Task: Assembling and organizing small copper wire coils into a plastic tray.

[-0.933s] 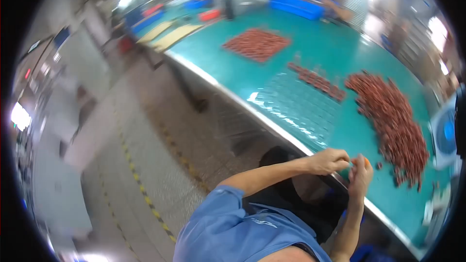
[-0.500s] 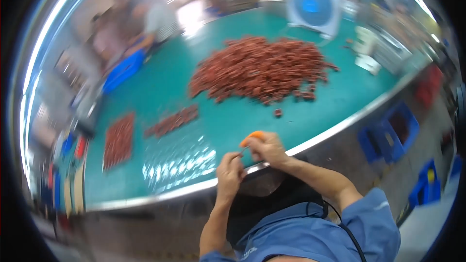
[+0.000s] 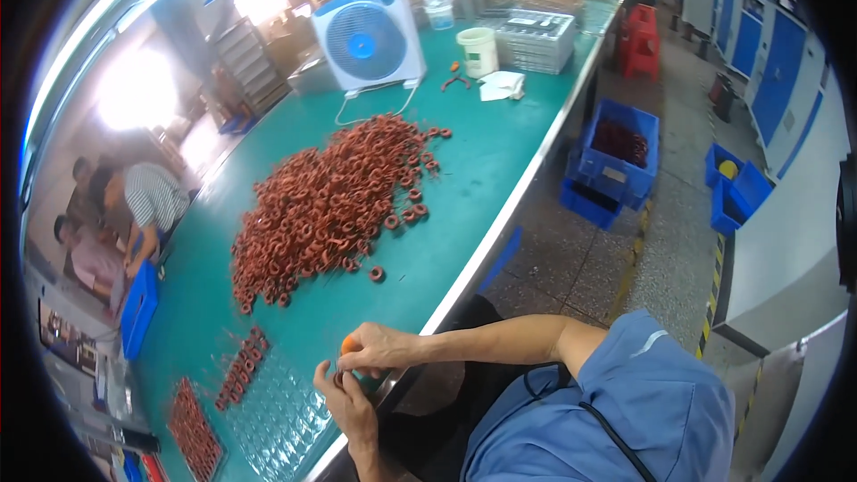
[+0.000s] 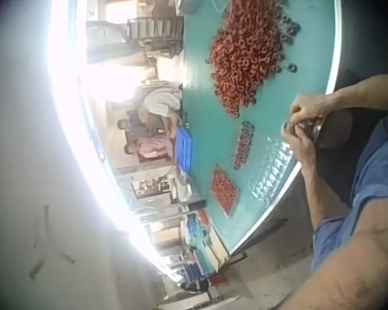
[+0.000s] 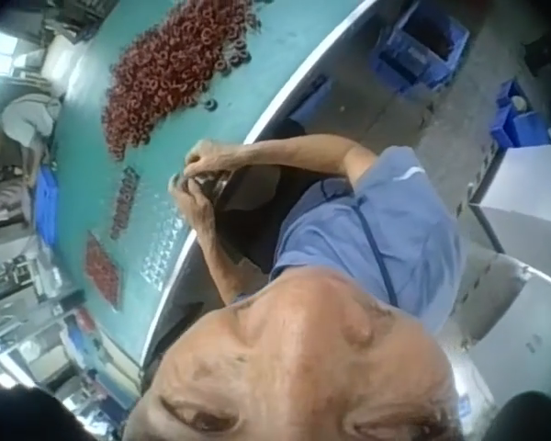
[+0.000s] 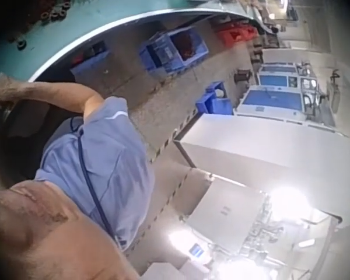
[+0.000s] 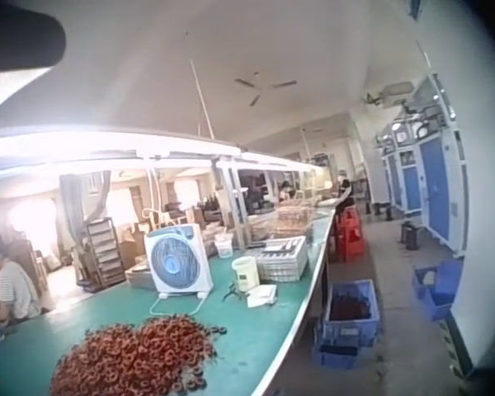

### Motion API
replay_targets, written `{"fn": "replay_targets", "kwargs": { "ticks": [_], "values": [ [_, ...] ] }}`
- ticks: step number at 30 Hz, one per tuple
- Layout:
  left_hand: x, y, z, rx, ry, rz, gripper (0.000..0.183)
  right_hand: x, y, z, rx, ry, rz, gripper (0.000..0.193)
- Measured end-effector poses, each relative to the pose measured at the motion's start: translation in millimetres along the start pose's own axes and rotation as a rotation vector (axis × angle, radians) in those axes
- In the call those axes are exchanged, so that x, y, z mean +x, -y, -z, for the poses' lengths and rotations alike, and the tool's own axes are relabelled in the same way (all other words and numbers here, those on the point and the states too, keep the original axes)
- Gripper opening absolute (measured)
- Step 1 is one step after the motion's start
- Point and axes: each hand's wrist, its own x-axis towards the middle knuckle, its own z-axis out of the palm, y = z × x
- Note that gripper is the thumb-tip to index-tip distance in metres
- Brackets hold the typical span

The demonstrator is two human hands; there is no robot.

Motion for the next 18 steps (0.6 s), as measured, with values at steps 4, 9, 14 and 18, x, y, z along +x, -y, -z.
{"fn": "replay_targets", "kwargs": {
  "ticks": [4, 9, 14, 18],
  "values": [
    [-7.5, 9.8, 19.2, -0.401, 0.222, 0.153, 0.021, -2.4, 2.4, 0.0, 0.029, 0.039, 0.004, 0.032],
    [-13.6, 33.2, 41.8, -0.261, 0.244, 0.037, 0.019, 10.9, 0.9, -9.1, -0.024, 0.149, -0.017, 0.038],
    [6.0, -13.8, 31.6, 0.074, 0.251, 0.125, 0.026, 12.5, 9.7, 1.1, -0.156, 0.006, -0.09, 0.037],
    [4.2, -26.8, 27.0, 0.038, 0.294, 0.187, 0.028, 6.2, 10.1, 8.6, 0.036, 0.058, -0.168, 0.025]
  ]
}}
